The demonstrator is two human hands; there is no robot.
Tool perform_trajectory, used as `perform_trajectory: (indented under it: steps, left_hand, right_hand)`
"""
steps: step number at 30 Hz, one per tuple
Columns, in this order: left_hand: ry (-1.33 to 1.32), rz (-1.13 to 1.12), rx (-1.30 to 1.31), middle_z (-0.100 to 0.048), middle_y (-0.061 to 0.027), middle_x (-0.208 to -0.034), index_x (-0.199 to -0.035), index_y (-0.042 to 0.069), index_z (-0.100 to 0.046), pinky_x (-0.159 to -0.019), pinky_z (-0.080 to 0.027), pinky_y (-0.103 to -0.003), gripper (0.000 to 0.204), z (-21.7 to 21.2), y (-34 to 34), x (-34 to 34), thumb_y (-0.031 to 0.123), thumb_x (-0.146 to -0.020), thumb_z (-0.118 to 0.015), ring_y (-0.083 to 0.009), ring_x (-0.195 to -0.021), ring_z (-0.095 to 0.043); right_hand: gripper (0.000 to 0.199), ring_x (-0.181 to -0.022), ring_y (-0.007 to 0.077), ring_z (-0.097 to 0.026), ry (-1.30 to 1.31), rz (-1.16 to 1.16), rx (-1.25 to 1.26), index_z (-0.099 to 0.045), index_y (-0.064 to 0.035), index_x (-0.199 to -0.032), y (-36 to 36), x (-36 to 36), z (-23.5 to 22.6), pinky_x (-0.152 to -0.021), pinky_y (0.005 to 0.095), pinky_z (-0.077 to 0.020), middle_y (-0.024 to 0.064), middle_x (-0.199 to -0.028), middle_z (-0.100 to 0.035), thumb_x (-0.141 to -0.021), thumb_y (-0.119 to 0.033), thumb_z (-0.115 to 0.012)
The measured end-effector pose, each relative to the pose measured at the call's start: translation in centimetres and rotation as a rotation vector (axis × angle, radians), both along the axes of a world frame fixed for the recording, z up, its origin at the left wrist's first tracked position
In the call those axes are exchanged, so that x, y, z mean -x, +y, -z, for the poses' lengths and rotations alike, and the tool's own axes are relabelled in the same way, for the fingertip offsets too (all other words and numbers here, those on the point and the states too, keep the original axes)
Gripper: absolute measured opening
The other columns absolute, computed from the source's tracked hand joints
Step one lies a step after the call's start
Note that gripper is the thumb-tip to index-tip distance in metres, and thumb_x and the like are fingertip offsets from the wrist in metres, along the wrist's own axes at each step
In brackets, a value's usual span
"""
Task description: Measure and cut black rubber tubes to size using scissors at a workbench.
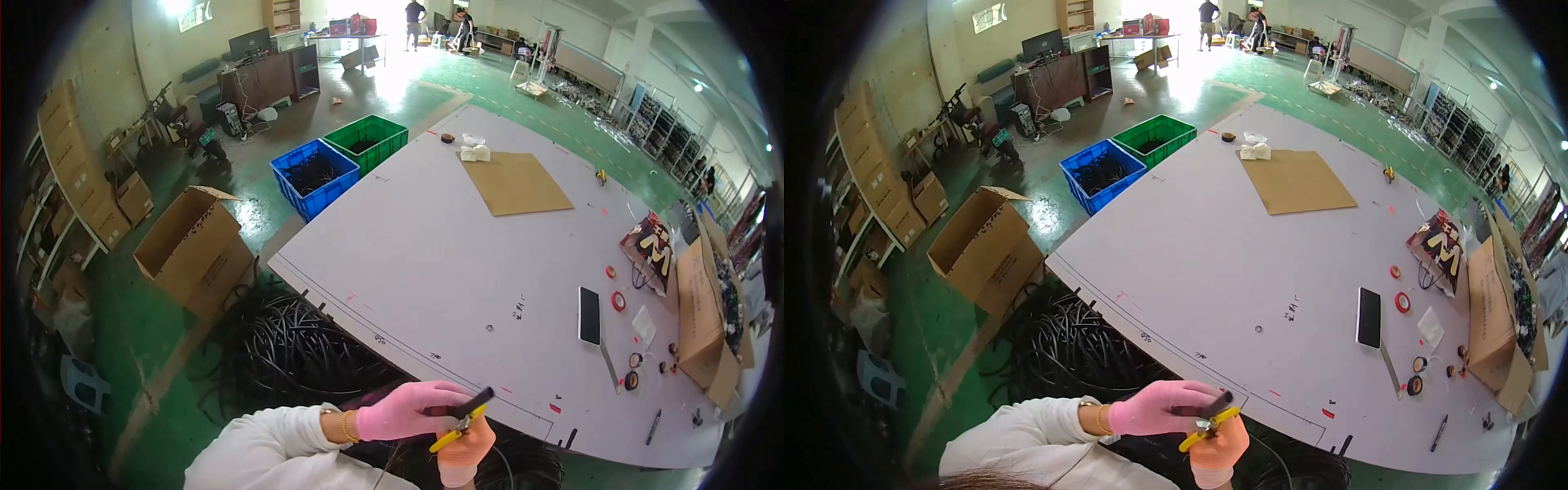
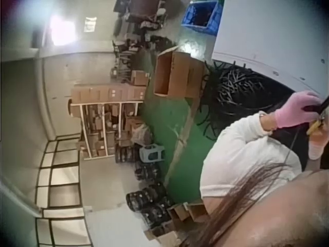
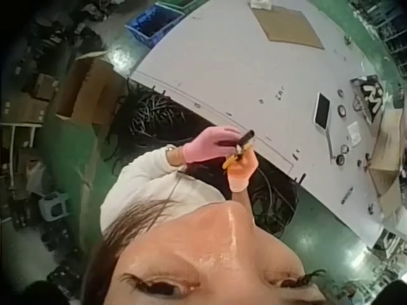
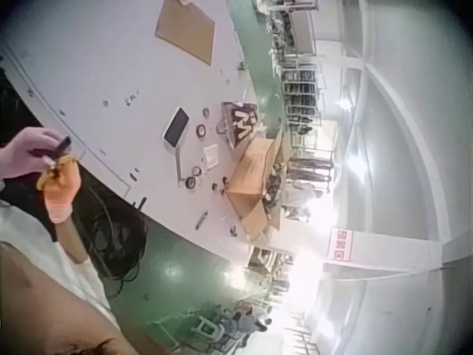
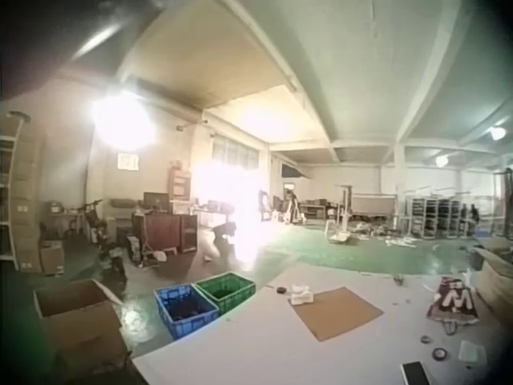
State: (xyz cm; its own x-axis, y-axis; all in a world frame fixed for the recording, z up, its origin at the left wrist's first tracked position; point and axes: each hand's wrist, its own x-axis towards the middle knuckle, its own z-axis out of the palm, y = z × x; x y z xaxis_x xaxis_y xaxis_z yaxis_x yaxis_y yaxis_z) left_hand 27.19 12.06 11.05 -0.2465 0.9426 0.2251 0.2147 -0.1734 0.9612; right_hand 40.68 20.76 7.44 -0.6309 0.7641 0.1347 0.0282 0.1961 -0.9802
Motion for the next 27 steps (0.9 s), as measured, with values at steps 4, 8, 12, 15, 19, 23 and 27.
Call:
perform_trajectory:
  steps: [4,8,12,15,19,23,27]
  left_hand:
    - [-0.081,-0.093,-0.160,-0.067,-0.0097,-0.119,-0.123,0.001,-0.066,-0.089,-0.054,-0.030,0.031,-0.6,-0.7,0.9,-0.002,-0.092,-0.065,-0.0188,-0.103,-0.066]
    - [-0.743,-0.313,-0.164,-0.070,-0.0144,-0.108,-0.118,-0.006,-0.063,-0.098,-0.051,-0.036,0.022,-2.2,-2.7,4.3,0.002,-0.099,-0.053,-0.0251,-0.108,-0.067]
    - [-1.210,-0.488,-0.602,-0.037,0.0079,-0.078,-0.135,0.006,-0.051,-0.067,-0.039,-0.028,0.034,-2.3,-5.5,10.2,0.024,-0.106,-0.045,-0.0081,-0.062,-0.035]
    - [-1.260,-0.262,-0.898,-0.041,0.0075,-0.079,-0.137,0.007,-0.051,-0.055,-0.028,-0.022,0.043,-0.2,-8.1,15.7,0.037,-0.106,-0.047,-0.0040,-0.058,-0.032]
    - [-1.220,-0.769,-0.615,-0.054,0.0003,-0.093,-0.125,0.007,-0.054,-0.059,-0.042,-0.024,0.033,5.5,-8.4,19.9,0.024,-0.098,-0.063,-0.0067,-0.064,-0.045]
    - [-0.803,-1.240,-0.451,-0.057,-0.0117,-0.119,-0.130,0.003,-0.049,-0.092,-0.052,-0.034,0.047,9.9,-8.2,22.3,0.013,-0.089,-0.072,-0.0193,-0.102,-0.062]
    - [0.300,-1.730,-0.044,-0.049,-0.0182,-0.140,-0.141,0.001,-0.044,-0.110,-0.039,-0.043,0.071,11.0,-9.4,23.8,0.017,-0.081,-0.078,-0.0301,-0.133,-0.044]
  right_hand:
    - [0.035,-0.071,0.0209,-0.065,0.131,0.032,0.157,-0.069,-0.0028,-0.104,-0.3,1.1,-0.3,-0.064,0.0272,-0.0487,0.0117,-0.086,-0.067,-0.072,-0.001,-0.082]
    - [0.035,-0.068,0.0225,-0.065,-0.293,-0.159,-0.369,-0.071,-0.0039,-0.100,1.6,0.9,-1.0,-0.063,0.0292,-0.0499,0.0106,-0.084,-0.071,-0.070,-0.008,-0.088]
    - [0.032,-0.062,0.0277,-0.062,-0.486,-0.347,-0.470,-0.068,-0.0003,-0.085,2.8,1.0,-1.7,-0.060,0.0337,-0.0501,0.0109,-0.087,-0.073,-0.066,-0.013,-0.091]
    - [0.033,-0.066,0.0289,-0.063,-0.550,-0.573,-0.504,-0.065,-0.0001,-0.080,3.2,1.5,-2.0,-0.061,0.0354,-0.0503,0.0103,-0.089,-0.074,-0.066,-0.015,-0.091]
    - [0.025,-0.068,0.0324,-0.057,-0.504,-0.496,-0.743,-0.067,-0.0038,-0.077,3.3,3.2,-1.5,-0.065,0.0401,-0.0472,0.0083,-0.083,-0.073,-0.057,-0.003,-0.081]
    - [0.029,-0.059,0.0253,-0.051,-0.411,-0.398,-0.993,-0.063,-0.0081,-0.068,4.0,6.0,-0.7,-0.057,0.0359,-0.0420,0.0024,-0.074,-0.072,-0.053,-0.011,-0.088]
    - [0.029,-0.059,0.0252,-0.051,-0.425,-0.475,-1.016,-0.063,-0.0081,-0.068,4.5,7.9,-0.2,-0.060,0.0367,-0.0423,0.0017,-0.074,-0.073,-0.051,-0.011,-0.087]
